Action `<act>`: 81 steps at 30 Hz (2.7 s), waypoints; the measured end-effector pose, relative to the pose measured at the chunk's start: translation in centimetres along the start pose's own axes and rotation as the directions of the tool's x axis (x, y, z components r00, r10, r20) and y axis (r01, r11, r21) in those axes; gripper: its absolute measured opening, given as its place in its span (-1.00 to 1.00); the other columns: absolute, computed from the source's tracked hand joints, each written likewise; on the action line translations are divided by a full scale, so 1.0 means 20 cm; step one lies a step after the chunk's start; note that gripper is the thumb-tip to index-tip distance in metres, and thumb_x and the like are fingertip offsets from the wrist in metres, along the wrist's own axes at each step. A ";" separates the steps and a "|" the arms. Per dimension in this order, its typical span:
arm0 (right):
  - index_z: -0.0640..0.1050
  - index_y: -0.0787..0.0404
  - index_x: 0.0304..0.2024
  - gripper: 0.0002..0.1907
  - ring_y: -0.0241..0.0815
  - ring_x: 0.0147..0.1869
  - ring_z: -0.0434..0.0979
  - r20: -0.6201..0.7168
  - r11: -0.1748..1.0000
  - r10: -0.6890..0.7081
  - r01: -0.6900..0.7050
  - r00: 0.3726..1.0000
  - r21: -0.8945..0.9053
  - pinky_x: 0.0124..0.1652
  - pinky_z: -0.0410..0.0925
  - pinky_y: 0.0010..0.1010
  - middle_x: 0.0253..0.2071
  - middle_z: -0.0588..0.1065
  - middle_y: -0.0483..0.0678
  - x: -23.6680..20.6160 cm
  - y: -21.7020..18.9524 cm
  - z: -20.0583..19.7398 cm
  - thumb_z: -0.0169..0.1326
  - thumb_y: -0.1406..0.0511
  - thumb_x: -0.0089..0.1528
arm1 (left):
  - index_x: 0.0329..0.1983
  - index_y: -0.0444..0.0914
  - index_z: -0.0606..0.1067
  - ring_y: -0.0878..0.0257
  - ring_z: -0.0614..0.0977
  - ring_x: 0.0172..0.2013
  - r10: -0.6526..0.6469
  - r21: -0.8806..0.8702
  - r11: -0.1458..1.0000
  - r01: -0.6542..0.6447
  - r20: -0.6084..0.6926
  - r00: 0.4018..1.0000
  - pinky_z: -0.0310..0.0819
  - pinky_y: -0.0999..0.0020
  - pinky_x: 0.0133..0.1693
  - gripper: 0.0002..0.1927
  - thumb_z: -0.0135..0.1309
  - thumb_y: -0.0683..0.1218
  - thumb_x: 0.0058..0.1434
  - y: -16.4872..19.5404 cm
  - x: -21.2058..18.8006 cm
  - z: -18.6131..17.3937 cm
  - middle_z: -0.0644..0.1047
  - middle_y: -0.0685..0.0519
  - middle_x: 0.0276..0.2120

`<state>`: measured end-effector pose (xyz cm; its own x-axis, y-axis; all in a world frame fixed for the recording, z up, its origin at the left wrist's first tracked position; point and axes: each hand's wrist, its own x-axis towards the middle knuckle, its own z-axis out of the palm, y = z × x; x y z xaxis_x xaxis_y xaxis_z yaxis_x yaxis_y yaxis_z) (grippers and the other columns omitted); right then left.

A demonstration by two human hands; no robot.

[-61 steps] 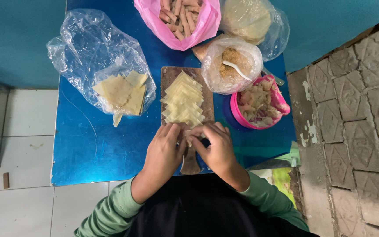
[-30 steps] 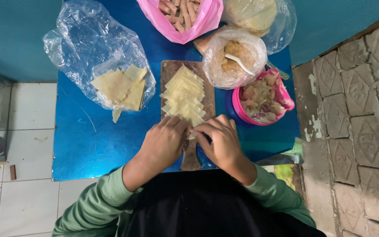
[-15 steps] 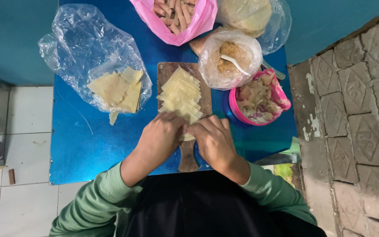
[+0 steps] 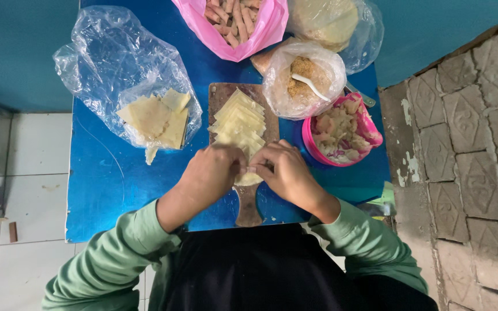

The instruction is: The person places a square pastry wrapper on a wooden board, spoons filling from a pink bowl onto it, and folds the wrapper over the filling by hand, repeating the cycle to produce filled rolls. Finished rolls accumulate in a pink bag on the table alongside stacks of unused wrappers.

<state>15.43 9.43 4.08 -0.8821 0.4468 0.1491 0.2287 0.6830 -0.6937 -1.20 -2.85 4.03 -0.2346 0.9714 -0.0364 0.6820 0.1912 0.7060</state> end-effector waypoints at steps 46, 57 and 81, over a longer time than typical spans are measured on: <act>0.63 0.07 -0.19 -0.89 -0.08 -0.12 0.40 -0.178 0.972 -0.073 0.030 0.981 -0.233 -0.13 0.19 -0.24 -0.25 0.51 -0.20 -0.06 -0.12 0.01 0.20 0.28 0.22 | -0.21 -0.29 0.47 -0.06 0.56 -0.20 0.350 0.237 0.913 -0.331 -0.041 0.936 0.46 0.07 -0.11 -0.80 0.08 -0.25 0.07 0.00 -0.07 -0.01 0.51 -0.07 -0.36; 0.63 0.03 -0.25 -0.95 -0.10 -0.12 0.40 -0.224 0.935 -0.143 0.057 0.964 -0.350 -0.11 0.18 -0.22 -0.24 0.52 -0.21 -0.05 -0.12 0.05 0.19 0.27 0.23 | -0.23 -0.31 0.55 -0.04 0.52 -0.21 0.342 0.167 0.932 -0.322 -0.109 0.934 0.44 0.10 -0.12 -0.85 0.09 -0.26 0.11 -0.01 -0.06 0.00 0.49 -0.06 -0.33; 0.48 0.18 0.13 -0.67 -0.24 -0.04 0.60 0.046 0.862 0.234 -0.229 0.971 0.453 -0.05 0.41 -0.43 -0.14 0.61 -0.09 -0.01 0.08 -0.07 0.17 0.38 0.31 | 0.08 -0.35 0.42 -0.20 0.49 -0.04 0.430 0.148 0.903 -0.404 -0.287 0.856 0.39 0.03 -0.02 -0.54 0.19 -0.19 0.10 0.07 -0.04 -0.09 0.49 -0.23 -0.03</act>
<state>16.58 11.13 3.95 -0.8223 0.5669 -0.0499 0.2127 0.2249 -0.9509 -1.19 -3.67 6.29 -0.1066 0.8732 0.4755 0.8132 -0.1986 0.5470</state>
